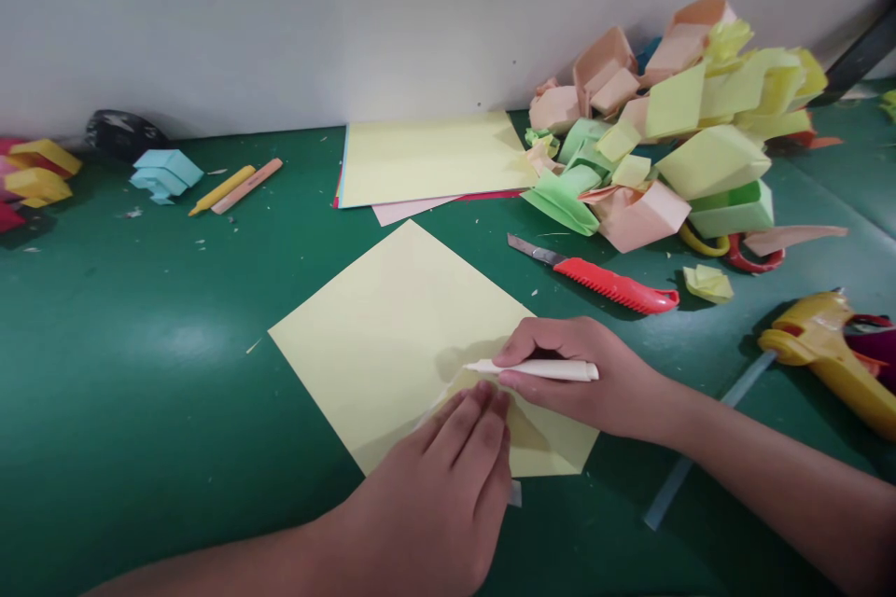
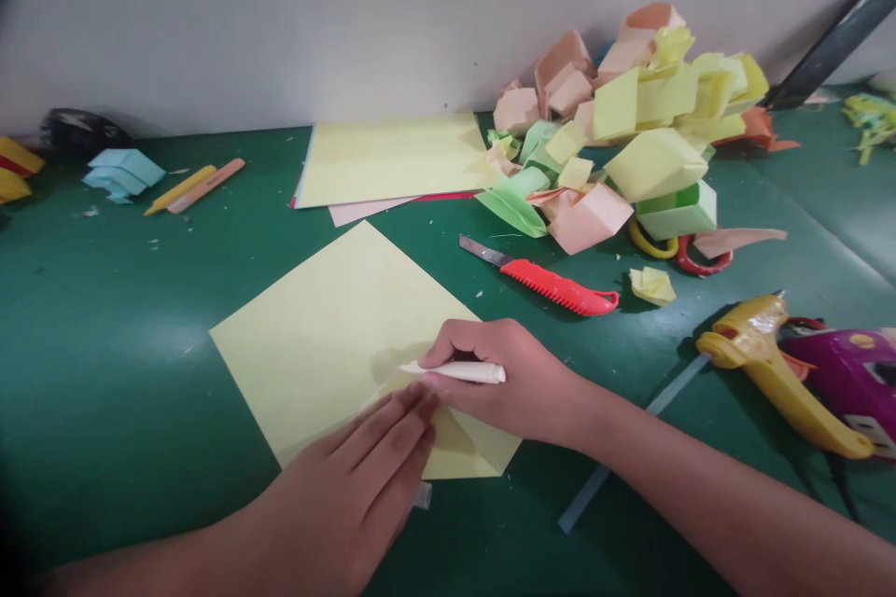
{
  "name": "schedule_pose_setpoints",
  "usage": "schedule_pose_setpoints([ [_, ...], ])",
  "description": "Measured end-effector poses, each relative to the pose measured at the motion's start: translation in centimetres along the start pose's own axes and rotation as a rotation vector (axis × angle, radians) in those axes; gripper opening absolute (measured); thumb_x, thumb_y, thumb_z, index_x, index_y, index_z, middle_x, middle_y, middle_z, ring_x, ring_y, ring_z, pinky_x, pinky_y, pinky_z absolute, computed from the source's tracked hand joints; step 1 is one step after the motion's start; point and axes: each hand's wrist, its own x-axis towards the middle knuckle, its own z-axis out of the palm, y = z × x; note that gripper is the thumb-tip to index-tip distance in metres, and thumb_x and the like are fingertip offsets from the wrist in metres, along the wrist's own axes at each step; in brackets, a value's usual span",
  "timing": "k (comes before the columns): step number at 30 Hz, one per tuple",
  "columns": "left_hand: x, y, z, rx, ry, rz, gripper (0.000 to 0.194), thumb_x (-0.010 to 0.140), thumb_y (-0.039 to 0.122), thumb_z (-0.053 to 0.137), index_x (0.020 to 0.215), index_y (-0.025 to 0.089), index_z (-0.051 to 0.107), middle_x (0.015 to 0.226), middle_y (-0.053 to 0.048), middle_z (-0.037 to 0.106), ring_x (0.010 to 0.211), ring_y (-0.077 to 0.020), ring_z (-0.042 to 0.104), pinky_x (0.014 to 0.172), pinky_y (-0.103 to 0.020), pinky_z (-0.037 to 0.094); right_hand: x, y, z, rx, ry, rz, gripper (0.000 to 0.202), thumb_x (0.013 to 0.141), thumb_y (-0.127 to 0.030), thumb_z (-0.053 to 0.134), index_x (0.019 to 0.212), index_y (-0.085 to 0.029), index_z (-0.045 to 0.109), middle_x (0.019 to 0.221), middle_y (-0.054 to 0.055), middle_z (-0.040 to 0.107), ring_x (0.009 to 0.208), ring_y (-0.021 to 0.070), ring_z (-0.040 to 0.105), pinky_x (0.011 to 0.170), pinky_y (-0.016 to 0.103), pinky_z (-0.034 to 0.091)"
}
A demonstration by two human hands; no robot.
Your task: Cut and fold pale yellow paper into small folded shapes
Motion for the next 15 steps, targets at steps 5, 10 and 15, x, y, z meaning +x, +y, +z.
schedule_pose_setpoints([
  [5, -0.07, 0.11, 0.10, 0.004, 0.008, -0.003, 0.040, 0.097, 0.020, 0.053, 0.131, 0.000, 0.060, 0.139, -0.024, 0.060, 0.131, -0.0404, 0.055, 0.103, -0.049, 0.055, -0.02, 0.16, 0.04, -0.007, 0.023, -0.016, 0.017, 0.091, -0.036, 0.067, 0.087, -0.019, 0.067, 0.078, 0.001, 0.069, 0.066, 0.0133, 0.059, 0.057, 0.023, 0.045],
  [10, -0.09, 0.33, 0.13, 0.007, 0.019, -0.013, 0.039, 0.099, 0.021, 0.052, 0.130, -0.001, 0.061, 0.138, -0.024, 0.060, 0.130, -0.0397, 0.056, 0.105, -0.049, 0.053, 0.02, 0.32, 0.07, -0.014, 0.019, -0.037, 0.017, 0.092, -0.035, 0.065, 0.087, -0.019, 0.067, 0.080, 0.002, 0.069, 0.067, 0.0132, 0.060, 0.059, 0.023, 0.046],
  [15, 0.03, 0.25, -0.03, -0.027, 0.021, -0.028, 0.038, 0.100, 0.020, 0.050, 0.131, 0.000, 0.061, 0.138, -0.023, 0.060, 0.130, -0.0393, 0.057, 0.102, -0.047, 0.055, -0.02, 0.34, 0.06, -0.008, 0.025, -0.060, 0.018, 0.092, -0.035, 0.065, 0.086, -0.019, 0.066, 0.078, 0.001, 0.068, 0.066, 0.0126, 0.059, 0.058, 0.023, 0.047],
])
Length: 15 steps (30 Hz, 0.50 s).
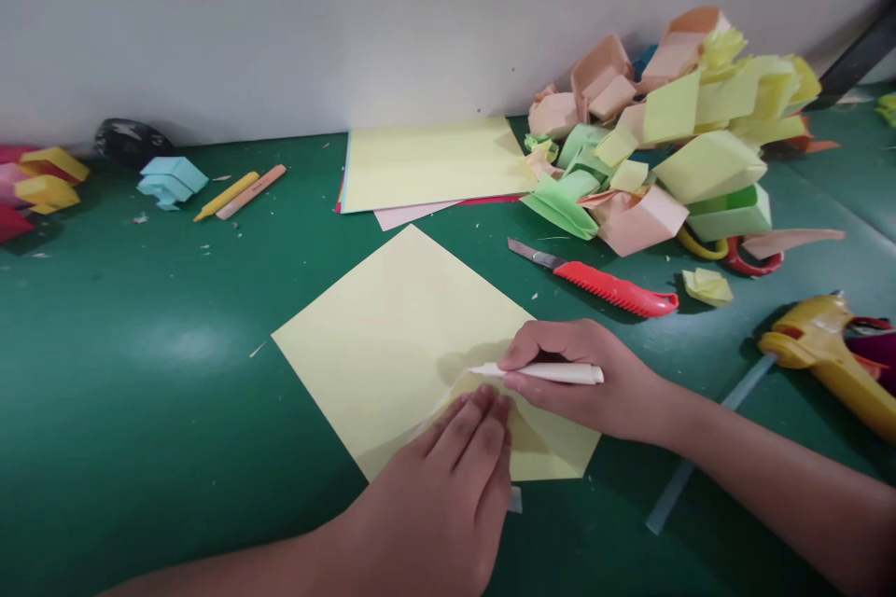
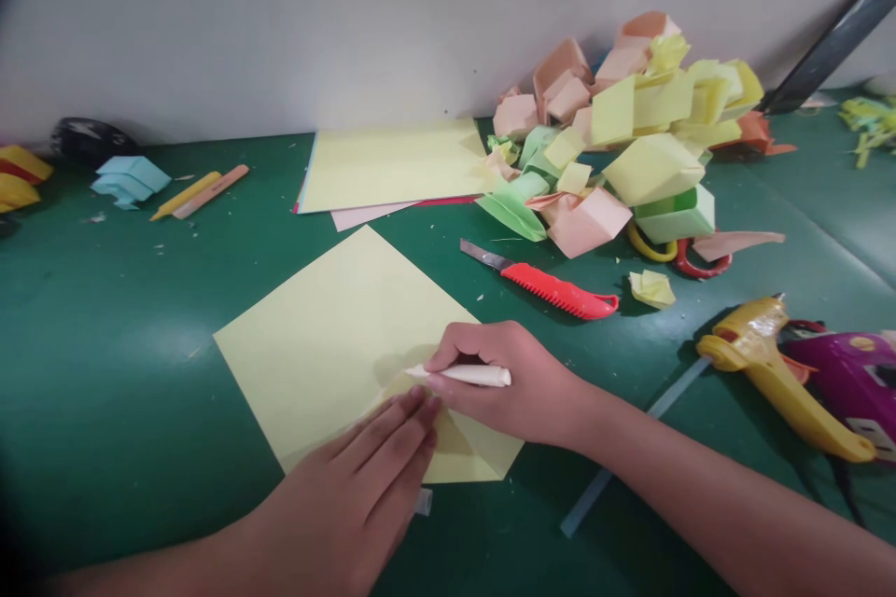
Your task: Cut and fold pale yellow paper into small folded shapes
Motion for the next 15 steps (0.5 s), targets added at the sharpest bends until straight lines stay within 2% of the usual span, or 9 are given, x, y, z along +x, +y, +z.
schedule_pose_setpoints([
  [10, -0.02, 0.12, 0.02, -0.047, -0.032, -0.046, 0.038, 0.101, 0.023, 0.052, 0.133, 0.004, 0.061, 0.141, -0.019, 0.059, 0.132, -0.0367, 0.055, 0.104, -0.046, 0.054, -0.04, 0.15, 0.00, 0.004, -0.008, -0.009, 0.017, 0.092, -0.036, 0.066, 0.088, -0.019, 0.067, 0.081, 0.002, 0.069, 0.067, 0.0132, 0.061, 0.059, 0.024, 0.047],
  [15, 0.19, 0.30, 0.00, -0.071, 0.037, -0.067, 0.032, 0.101, 0.023, 0.051, 0.123, 0.006, 0.067, 0.129, -0.017, 0.066, 0.126, -0.0322, 0.060, 0.106, -0.045, 0.053, -0.16, 0.32, 0.01, 0.006, -0.012, -0.026, 0.016, 0.093, -0.034, 0.065, 0.087, -0.019, 0.066, 0.080, 0.001, 0.068, 0.067, 0.0131, 0.060, 0.059, 0.024, 0.047],
])
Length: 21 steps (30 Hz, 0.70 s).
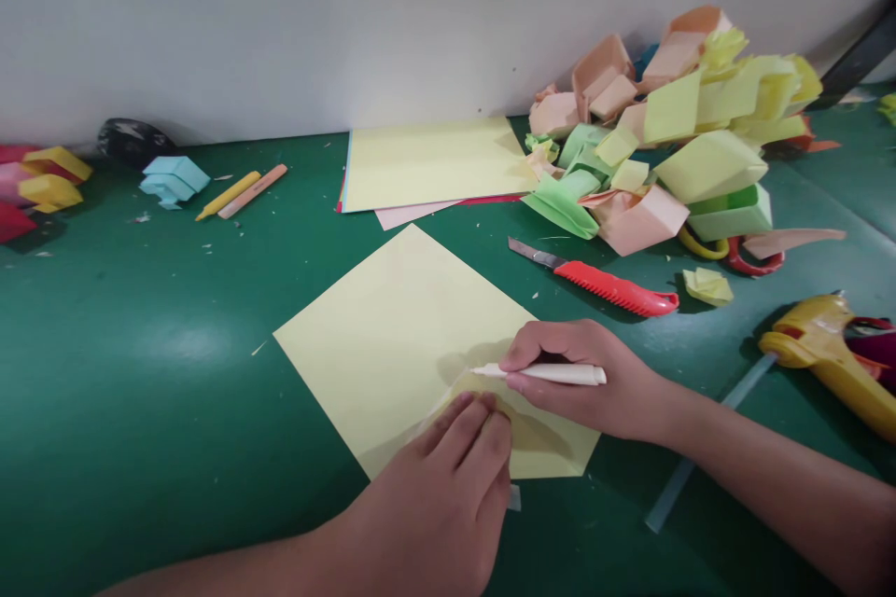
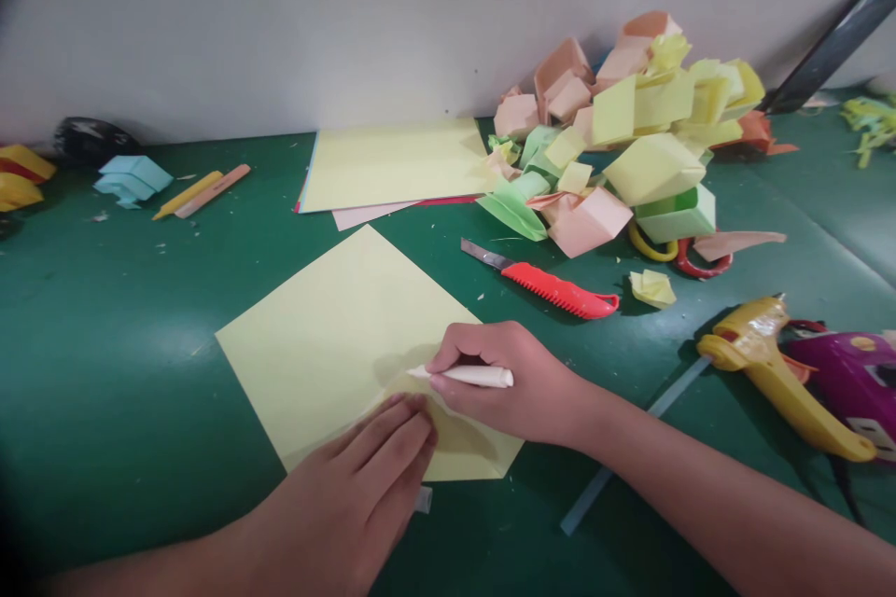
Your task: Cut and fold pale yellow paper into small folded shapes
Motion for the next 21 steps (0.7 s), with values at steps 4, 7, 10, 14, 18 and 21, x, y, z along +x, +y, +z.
schedule_pose_setpoints([
  [4, 0.26, -0.03, -0.18, -0.006, 0.018, -0.011, 0.030, 0.102, 0.020, 0.046, 0.117, 0.007, 0.069, 0.123, -0.015, 0.068, 0.120, -0.0288, 0.062, 0.105, -0.043, 0.054, 0.00, 0.02, 0.08, -0.004, 0.006, 0.006, 0.016, 0.093, -0.035, 0.066, 0.089, -0.020, 0.067, 0.080, 0.001, 0.068, 0.067, 0.0131, 0.059, 0.059, 0.024, 0.047],
  [7, 0.29, -0.09, -0.18, 0.000, 0.013, 0.001, 0.029, 0.101, 0.020, 0.048, 0.116, 0.007, 0.069, 0.121, -0.015, 0.067, 0.120, -0.0292, 0.061, 0.107, -0.045, 0.051, 0.01, -0.01, 0.07, -0.016, 0.002, 0.008, 0.016, 0.093, -0.035, 0.065, 0.089, -0.020, 0.066, 0.080, 0.001, 0.068, 0.067, 0.0132, 0.059, 0.059, 0.024, 0.047],
  [10, 0.33, -0.11, -0.21, -0.016, 0.009, 0.005, 0.027, 0.101, 0.020, 0.050, 0.114, 0.008, 0.070, 0.120, -0.014, 0.068, 0.118, -0.0281, 0.062, 0.108, -0.044, 0.051, -0.03, 0.00, -0.01, -0.014, -0.009, 0.001, 0.015, 0.093, -0.034, 0.064, 0.089, -0.019, 0.066, 0.081, 0.001, 0.068, 0.068, 0.0133, 0.059, 0.061, 0.024, 0.047],
  [14, 0.45, -0.11, -0.38, -0.028, 0.000, 0.001, 0.026, 0.100, 0.021, 0.050, 0.109, 0.010, 0.072, 0.116, -0.011, 0.069, 0.114, -0.0276, 0.063, 0.107, -0.045, 0.052, -0.12, 0.04, -0.14, 0.003, -0.016, -0.026, 0.015, 0.093, -0.033, 0.065, 0.088, -0.019, 0.065, 0.080, 0.001, 0.066, 0.068, 0.0136, 0.058, 0.061, 0.025, 0.046],
  [18, 0.44, -0.16, -0.38, -0.031, 0.014, 0.009, 0.026, 0.100, 0.020, 0.050, 0.107, 0.009, 0.073, 0.114, -0.012, 0.069, 0.112, -0.0281, 0.064, 0.104, -0.045, 0.053, -0.16, -0.03, -0.32, 0.030, -0.032, -0.028, 0.014, 0.093, -0.032, 0.064, 0.087, -0.019, 0.063, 0.079, 0.001, 0.064, 0.067, 0.0128, 0.055, 0.060, 0.025, 0.044],
  [21, 0.34, -0.16, -0.26, -0.022, -0.002, 0.020, 0.024, 0.099, 0.020, 0.053, 0.108, 0.010, 0.072, 0.117, -0.013, 0.068, 0.115, -0.0289, 0.063, 0.106, -0.046, 0.052, -0.16, -0.11, -0.47, 0.053, -0.043, -0.036, 0.014, 0.093, -0.030, 0.064, 0.086, -0.019, 0.062, 0.077, 0.000, 0.062, 0.065, 0.0120, 0.053, 0.058, 0.024, 0.042],
])
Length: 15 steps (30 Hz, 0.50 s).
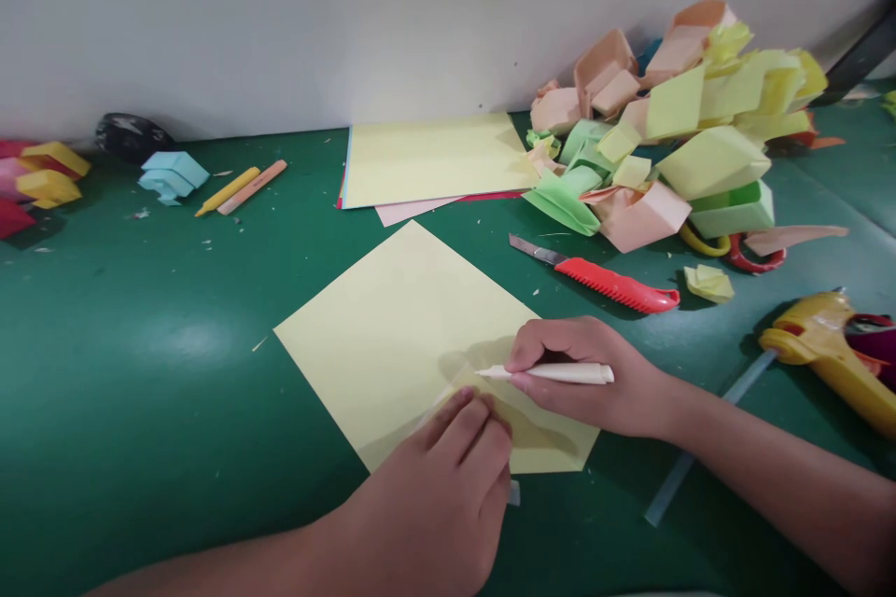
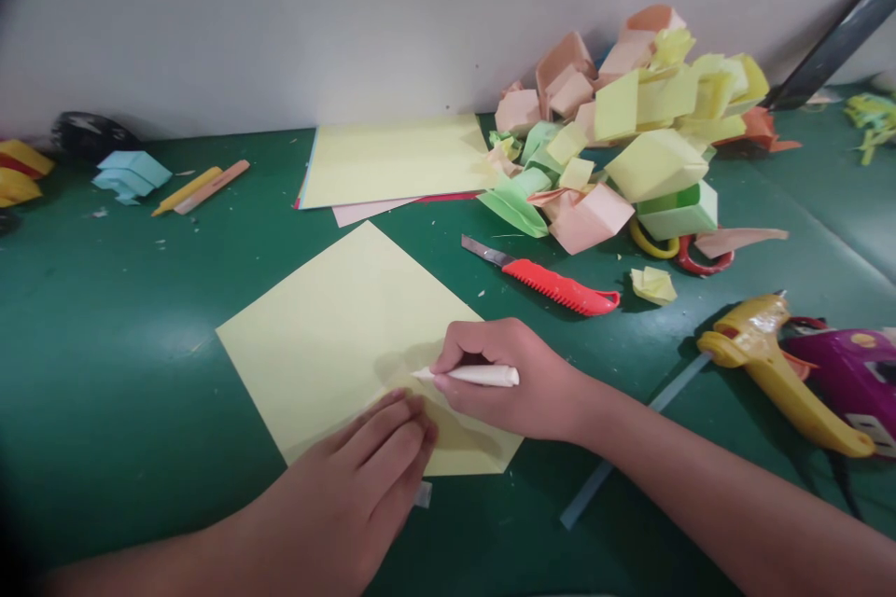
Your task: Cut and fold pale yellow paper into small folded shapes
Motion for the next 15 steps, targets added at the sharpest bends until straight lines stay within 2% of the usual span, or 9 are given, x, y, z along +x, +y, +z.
schedule_pose_setpoints([
  [8, -0.08, -0.07, -0.09, 0.001, -0.032, 0.019, 0.026, 0.098, 0.020, 0.054, 0.113, 0.007, 0.071, 0.119, -0.015, 0.067, 0.117, -0.0318, 0.062, 0.104, -0.048, 0.054, -0.18, -0.04, -0.24, 0.024, -0.026, -0.004, 0.014, 0.092, -0.029, 0.065, 0.085, -0.019, 0.061, 0.076, 0.000, 0.062, 0.064, 0.0120, 0.052, 0.058, 0.024, 0.041],
  [15, 0.29, -0.28, -0.46, 0.017, -0.014, 0.011, 0.026, 0.099, 0.018, 0.050, 0.109, 0.007, 0.071, 0.114, -0.014, 0.069, 0.112, -0.0294, 0.064, 0.101, -0.046, 0.055, -0.25, 0.00, -0.54, 0.025, -0.042, -0.017, 0.013, 0.092, -0.028, 0.065, 0.084, -0.017, 0.062, 0.075, 0.000, 0.062, 0.064, 0.0112, 0.052, 0.057, 0.023, 0.040],
])
